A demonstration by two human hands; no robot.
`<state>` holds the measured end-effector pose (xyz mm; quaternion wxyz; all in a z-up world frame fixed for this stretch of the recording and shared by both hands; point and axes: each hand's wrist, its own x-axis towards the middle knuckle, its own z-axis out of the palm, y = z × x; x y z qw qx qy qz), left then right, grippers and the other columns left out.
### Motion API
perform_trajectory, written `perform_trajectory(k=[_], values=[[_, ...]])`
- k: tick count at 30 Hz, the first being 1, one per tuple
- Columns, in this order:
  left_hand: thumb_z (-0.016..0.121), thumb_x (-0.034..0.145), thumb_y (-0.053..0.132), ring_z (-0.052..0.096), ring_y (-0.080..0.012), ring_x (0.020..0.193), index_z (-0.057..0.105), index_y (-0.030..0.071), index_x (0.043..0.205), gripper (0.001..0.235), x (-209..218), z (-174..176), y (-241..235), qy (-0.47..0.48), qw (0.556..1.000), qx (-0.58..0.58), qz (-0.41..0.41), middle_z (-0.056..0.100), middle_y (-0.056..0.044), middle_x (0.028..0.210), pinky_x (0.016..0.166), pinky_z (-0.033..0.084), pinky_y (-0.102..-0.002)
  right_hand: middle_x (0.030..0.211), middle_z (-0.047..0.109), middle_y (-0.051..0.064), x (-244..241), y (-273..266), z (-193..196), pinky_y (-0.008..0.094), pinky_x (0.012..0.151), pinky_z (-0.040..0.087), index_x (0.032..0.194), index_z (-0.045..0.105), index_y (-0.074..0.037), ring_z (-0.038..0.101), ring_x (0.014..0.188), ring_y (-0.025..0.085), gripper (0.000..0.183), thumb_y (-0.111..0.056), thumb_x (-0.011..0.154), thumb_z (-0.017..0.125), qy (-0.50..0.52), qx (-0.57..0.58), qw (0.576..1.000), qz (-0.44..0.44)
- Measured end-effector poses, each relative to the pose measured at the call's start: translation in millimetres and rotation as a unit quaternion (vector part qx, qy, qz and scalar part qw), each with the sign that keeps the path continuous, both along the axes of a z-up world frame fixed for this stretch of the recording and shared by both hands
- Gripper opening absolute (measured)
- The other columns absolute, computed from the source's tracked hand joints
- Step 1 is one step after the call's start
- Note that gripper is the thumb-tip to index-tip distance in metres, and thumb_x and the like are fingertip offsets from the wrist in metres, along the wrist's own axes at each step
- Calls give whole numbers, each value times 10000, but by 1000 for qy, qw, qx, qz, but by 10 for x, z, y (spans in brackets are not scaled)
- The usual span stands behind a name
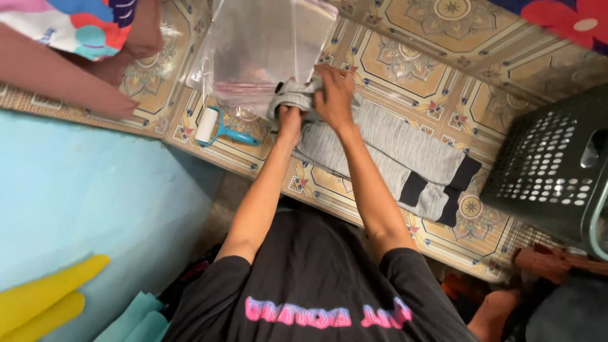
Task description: The person uses a lint roller on a grey t-shirt laid on a patterned table, then folds the t-shirt by hand into a compact rectangle. The lint roller is set aside, and the folded shirt remains on the table.
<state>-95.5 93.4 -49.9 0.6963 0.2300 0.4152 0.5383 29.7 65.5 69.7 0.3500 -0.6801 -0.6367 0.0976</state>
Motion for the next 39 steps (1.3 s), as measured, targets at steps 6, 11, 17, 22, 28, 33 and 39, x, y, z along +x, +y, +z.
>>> perform_trajectory(k=[6,11,17,22,28,33,39], values=[[612,903,88,643,-297,1162,591,29,1373,474,-127,557,-154,120,993,11,-18,671,-174,1318,945,535,-425,1073,688,112,-250,45,-115,435,945,486,1214,724,-106,619,1009,353,234,-243,1027,693,76,69,975,198],[761,923,238,612,-316,1276,596,31,1401,547,-308,1045,-352,253,965,15,-64,643,-171,1361,1081,494,-479,875,608,95,-294,1,-82,418,900,492,935,683,-90,584,900,348,154,-192,1045,649,56,66,979,185],[674,884,64,662,-265,991,716,32,942,79,-289,404,-361,-169,984,17,46,701,-126,968,1062,503,-506,844,541,131,-332,-201,154,455,831,479,960,614,-88,563,848,375,211,-218,1098,521,132,134,975,118],[674,993,340,650,-253,980,633,96,1113,275,-462,1040,-358,-190,979,25,62,657,-66,1089,917,632,-500,816,563,156,-239,-395,358,459,786,483,1000,617,-76,597,814,350,187,-166,1113,497,196,109,972,75],[613,1025,353,486,-178,790,616,-132,1083,489,-139,1381,-83,44,993,93,62,434,-78,904,782,705,-479,1159,697,166,-70,-454,438,375,890,547,1369,526,-87,633,1083,262,257,-155,1142,427,356,113,925,65],[401,1020,536,530,-109,703,647,99,949,507,329,1236,-302,325,898,277,-103,634,4,728,585,411,-376,1517,523,174,88,-603,671,348,926,573,1637,197,-314,592,1185,235,952,-606,934,769,393,96,909,101],[709,775,213,589,-353,882,589,117,847,169,518,318,-538,519,605,578,-172,513,-90,834,775,495,-487,1131,670,96,458,-781,169,420,1024,492,1178,745,-109,646,1141,277,182,-76,1013,676,283,144,948,-27]])
